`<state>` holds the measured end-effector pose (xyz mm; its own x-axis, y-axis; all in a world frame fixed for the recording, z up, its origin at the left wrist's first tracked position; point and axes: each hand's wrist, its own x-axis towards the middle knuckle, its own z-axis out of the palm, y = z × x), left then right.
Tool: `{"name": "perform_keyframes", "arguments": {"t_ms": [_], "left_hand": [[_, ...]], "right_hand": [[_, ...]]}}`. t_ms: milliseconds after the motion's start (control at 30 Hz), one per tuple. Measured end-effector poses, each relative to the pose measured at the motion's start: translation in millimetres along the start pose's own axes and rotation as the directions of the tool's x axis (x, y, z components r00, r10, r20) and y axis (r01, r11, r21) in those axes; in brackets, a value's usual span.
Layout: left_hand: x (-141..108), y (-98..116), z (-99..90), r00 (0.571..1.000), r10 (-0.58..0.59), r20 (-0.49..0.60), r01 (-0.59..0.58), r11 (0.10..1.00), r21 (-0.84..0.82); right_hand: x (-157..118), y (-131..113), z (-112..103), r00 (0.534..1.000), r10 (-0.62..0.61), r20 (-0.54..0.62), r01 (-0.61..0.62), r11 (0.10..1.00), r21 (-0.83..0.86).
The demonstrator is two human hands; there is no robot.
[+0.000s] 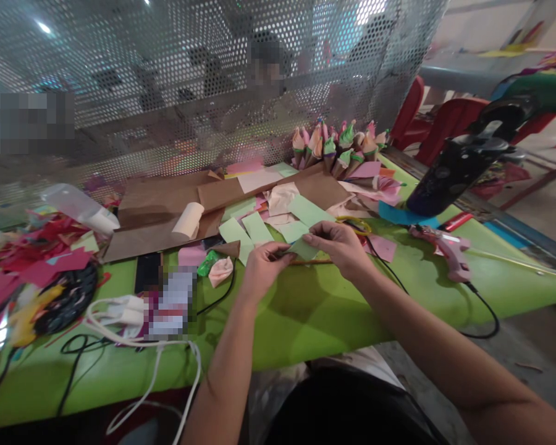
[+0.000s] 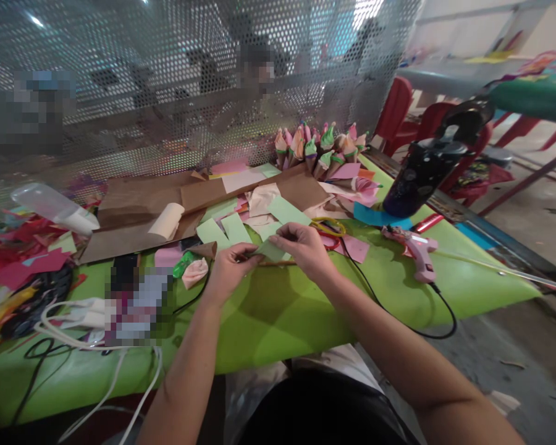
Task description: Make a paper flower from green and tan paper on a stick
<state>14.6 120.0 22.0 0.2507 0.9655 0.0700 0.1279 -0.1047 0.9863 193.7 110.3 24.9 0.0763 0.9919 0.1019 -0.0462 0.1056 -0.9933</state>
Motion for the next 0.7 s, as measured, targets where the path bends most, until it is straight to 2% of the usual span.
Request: {"name": "perform_keyframes", "arguments": {"t_ms": [700], "left_hand": [[2.0,-0.6,-1.9,0.998,-0.006,-0.066,0.006,1.000,-0.007]], "right_hand": [[4.3,1.8,-2.0,1.000,0.004,-0.002,-0.004,1.000,-0.028]]}}
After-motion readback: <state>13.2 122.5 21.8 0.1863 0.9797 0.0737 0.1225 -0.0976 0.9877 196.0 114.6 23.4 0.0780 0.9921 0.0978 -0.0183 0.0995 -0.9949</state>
